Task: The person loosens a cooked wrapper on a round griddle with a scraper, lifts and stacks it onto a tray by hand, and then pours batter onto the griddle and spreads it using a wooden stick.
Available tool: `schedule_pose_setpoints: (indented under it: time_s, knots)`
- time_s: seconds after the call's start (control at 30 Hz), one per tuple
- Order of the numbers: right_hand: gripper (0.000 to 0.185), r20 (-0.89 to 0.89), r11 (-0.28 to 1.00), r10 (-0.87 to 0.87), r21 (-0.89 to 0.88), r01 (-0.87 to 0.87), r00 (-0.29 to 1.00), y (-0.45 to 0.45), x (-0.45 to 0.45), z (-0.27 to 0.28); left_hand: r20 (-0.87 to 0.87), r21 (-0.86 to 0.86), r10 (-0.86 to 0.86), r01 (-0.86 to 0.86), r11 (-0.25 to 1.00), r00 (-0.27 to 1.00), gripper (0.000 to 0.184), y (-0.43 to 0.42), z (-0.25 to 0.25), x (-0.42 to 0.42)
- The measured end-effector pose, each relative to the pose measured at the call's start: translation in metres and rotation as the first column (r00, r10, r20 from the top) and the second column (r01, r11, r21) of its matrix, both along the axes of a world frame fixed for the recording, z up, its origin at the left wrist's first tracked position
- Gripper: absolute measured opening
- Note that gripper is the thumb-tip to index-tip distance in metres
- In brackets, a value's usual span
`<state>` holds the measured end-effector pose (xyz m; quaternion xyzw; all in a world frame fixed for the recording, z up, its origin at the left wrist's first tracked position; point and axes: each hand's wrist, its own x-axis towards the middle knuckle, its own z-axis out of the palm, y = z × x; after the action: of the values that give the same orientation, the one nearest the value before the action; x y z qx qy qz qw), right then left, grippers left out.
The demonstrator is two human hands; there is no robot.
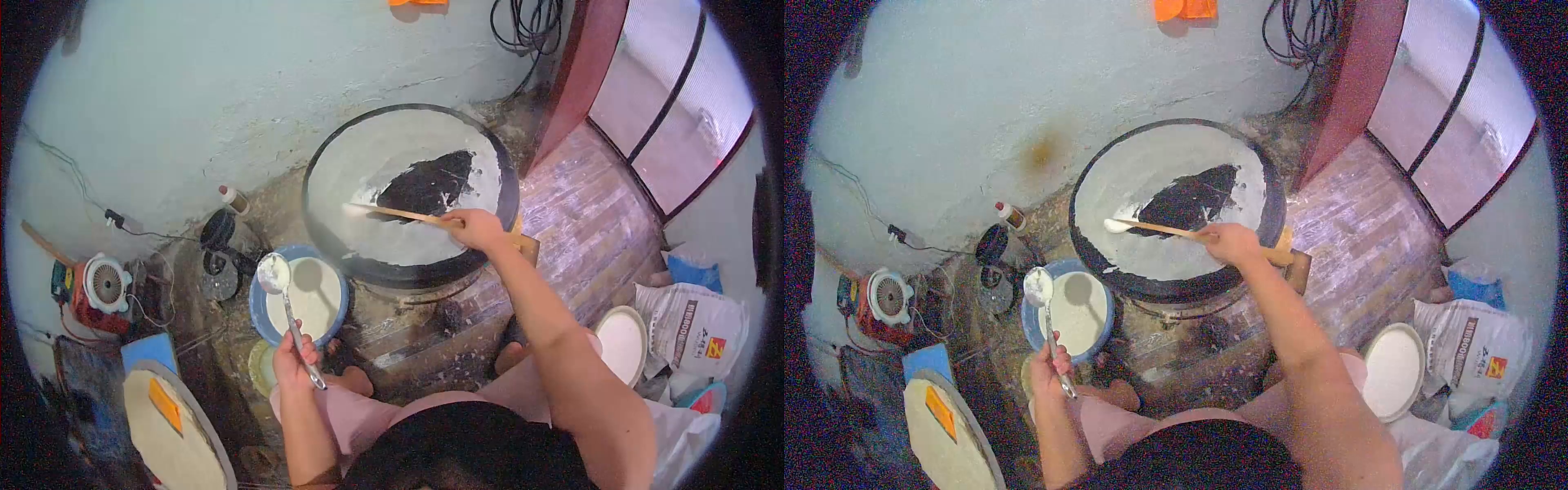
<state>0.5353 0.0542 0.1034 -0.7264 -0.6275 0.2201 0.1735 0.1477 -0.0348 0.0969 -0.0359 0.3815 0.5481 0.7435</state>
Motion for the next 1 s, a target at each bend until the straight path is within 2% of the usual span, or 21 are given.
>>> schedule_pose_setpoints:
  time_s: [0.03,0.07,0.1,0.17,0.23,0.37,0.43,0.47,0.53,0.57,0.63,0.67,0.7,0.77,0.8,0.83,0.9,0.93,0.97,1.0]
  knots:
    - [0.028,0.056,0.998,-0.054,0.031,0.052,0.997,-0.005,0.002,0.006,-0.021,-0.004,0.003,-0.003,1.0,1.0,0.023,0.001,0.0,0.0]
    - [0.032,0.106,0.967,-0.087,0.247,0.058,0.991,-0.008,0.0,-0.011,-0.02,-0.005,0.002,-0.002,1.0,1.0,0.023,0.001,0.0,0.001]
    - [0.032,0.106,0.968,-0.088,0.245,0.06,0.99,-0.013,-0.009,-0.023,-0.072,0.002,0.0,0.0,1.0,0.997,0.025,0.001,0.0,0.001]
    - [0.037,0.232,0.893,-0.153,0.449,0.034,0.961,-0.019,-0.04,-0.043,-0.125,0.007,-0.006,0.007,1.0,0.992,0.027,0.002,0.002,0.004]
    - [0.042,0.366,0.846,0.006,0.494,-0.2,0.931,-0.028,-0.072,-0.069,-0.075,-0.009,-0.006,0.005,1.0,0.997,0.026,0.001,0.007,0.007]
    - [0.04,0.465,0.861,0.064,0.421,-0.284,0.883,-0.029,-0.095,-0.081,-0.004,-0.009,-0.025,0.025,1.0,1.0,0.024,0.001,-0.001,-0.001]
    - [0.037,0.496,0.937,-0.017,0.311,-0.159,0.868,-0.02,-0.071,-0.075,0.031,-0.023,-0.032,0.033,0.999,0.999,0.025,0.001,-0.001,-0.002]
    - [0.037,0.496,0.937,-0.017,0.31,-0.159,0.868,-0.016,-0.063,-0.068,0.031,-0.023,-0.033,0.034,0.999,0.999,0.025,0.001,-0.002,-0.004]
    - [0.035,0.266,0.949,-0.21,0.288,0.131,0.941,-0.013,-0.051,-0.056,0.011,-0.017,-0.038,0.038,0.999,0.999,0.026,0.001,-0.004,-0.005]
    - [0.035,0.266,0.948,-0.214,0.288,0.135,0.94,-0.015,-0.053,-0.059,0.011,-0.017,-0.042,0.043,0.999,0.999,0.026,0.001,-0.003,-0.004]
    - [0.034,0.092,0.906,-0.118,0.417,0.07,0.989,-0.025,-0.064,-0.069,0.003,-0.021,-0.012,0.012,1.0,1.0,0.026,-0.001,0.002,0.0]
    - [0.032,0.131,0.892,0.044,0.441,-0.098,0.99,-0.035,-0.069,-0.063,0.002,-0.02,-0.016,0.016,1.0,1.0,0.026,0.0,0.004,0.002]
    - [0.032,0.13,0.892,0.04,0.442,-0.094,0.991,-0.034,-0.066,-0.067,-0.004,-0.025,-0.012,0.012,1.0,1.0,0.026,0.0,0.008,0.004]
    - [0.032,0.386,0.913,0.011,0.373,-0.167,0.922,-0.032,-0.055,-0.08,-0.018,-0.035,-0.009,0.009,0.999,1.0,0.026,0.0,0.01,0.004]
    - [0.031,0.432,0.929,-0.061,0.354,-0.107,0.9,-0.025,-0.042,-0.077,-0.032,-0.042,-0.011,0.01,0.999,0.999,0.027,0.0,0.01,0.004]
    - [0.031,0.429,0.93,-0.06,0.352,-0.106,0.901,-0.019,-0.032,-0.073,-0.046,-0.048,-0.014,0.012,0.999,0.999,0.027,-0.001,0.01,0.003]
    - [0.033,0.406,0.947,-0.233,0.3,0.112,0.883,-0.015,-0.018,-0.057,-0.039,-0.035,-0.02,0.019,0.999,0.999,0.027,-0.001,0.005,-0.001]
    - [0.034,0.284,0.944,-0.239,0.292,0.154,0.929,-0.015,-0.016,-0.053,-0.03,-0.021,-0.028,0.027,0.999,0.999,0.027,0.0,0.002,-0.002]
    - [0.034,0.285,0.942,-0.246,0.294,0.16,0.926,-0.015,-0.019,-0.06,-0.029,-0.02,-0.035,0.034,0.999,0.999,0.027,0.001,0.001,-0.002]
    - [0.037,0.194,0.927,-0.268,0.32,0.198,0.944,-0.016,-0.028,-0.072,-0.009,-0.033,-0.013,0.013,0.999,1.0,0.027,0.001,0.0,-0.003]
